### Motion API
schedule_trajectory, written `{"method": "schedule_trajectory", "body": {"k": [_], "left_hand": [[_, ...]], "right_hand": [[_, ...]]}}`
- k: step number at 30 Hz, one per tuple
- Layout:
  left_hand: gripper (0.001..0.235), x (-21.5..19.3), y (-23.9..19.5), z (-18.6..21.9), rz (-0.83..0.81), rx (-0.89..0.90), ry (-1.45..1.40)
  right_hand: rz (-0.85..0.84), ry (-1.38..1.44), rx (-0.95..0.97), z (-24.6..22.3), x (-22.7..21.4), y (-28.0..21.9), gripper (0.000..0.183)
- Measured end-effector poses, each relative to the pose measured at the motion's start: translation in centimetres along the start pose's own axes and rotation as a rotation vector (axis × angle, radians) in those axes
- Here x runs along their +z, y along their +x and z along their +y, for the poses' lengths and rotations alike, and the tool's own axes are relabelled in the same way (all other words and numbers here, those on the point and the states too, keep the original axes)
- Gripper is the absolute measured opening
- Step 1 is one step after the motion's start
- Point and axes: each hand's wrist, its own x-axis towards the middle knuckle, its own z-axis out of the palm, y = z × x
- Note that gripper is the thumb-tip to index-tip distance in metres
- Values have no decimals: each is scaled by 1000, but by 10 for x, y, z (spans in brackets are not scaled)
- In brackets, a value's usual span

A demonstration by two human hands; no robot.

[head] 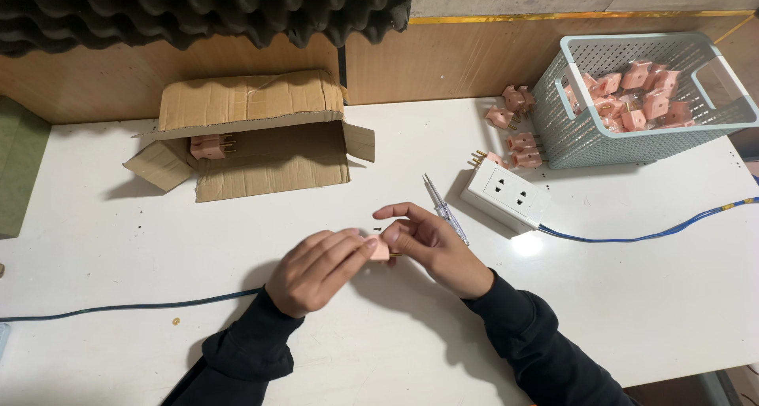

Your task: The person assembles an electrical plug by connecting a wire to the internal terminals with a screwdriver, fitting the components into a plastic casing, and then testing the connection by inserting the plug into a power strip.

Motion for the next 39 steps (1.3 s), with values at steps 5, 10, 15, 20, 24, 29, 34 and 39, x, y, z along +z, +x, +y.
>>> {"method": "schedule_trajectory", "body": {"k": [5, 10, 15, 20, 24, 29, 34, 39], "left_hand": [[12, -3, -18, -9, 30, 4, 67], [9, 2, -25, -7, 59, -95, 76], [18, 3, -29, 0, 72, -362, -84], [25, 4, -33, 6, 21, -683, -256], [30, 2, -24, 12, -10, -1185, -621], [37, 7, -30, 15, -85, -1390, -843], [41, 5, -20, 20, -170, -1457, -912], [29, 3, -17, 20, -214, -1377, -801]], "right_hand": [[116, -402, -146, -4, -13, 6, 33], [137, -1029, -227, 33, -25, 16, 18], [91, -1138, -225, 50, -26, 24, 17], [116, -1161, -273, 50, -18, 22, 16], [224, -1082, -406, 41, -8, 19, 9], [306, -996, -591, 39, 5, 11, 6], [345, -984, -691, 42, 12, 10, 6], [339, -1058, -734, 48, 12, 12, 7]]}}
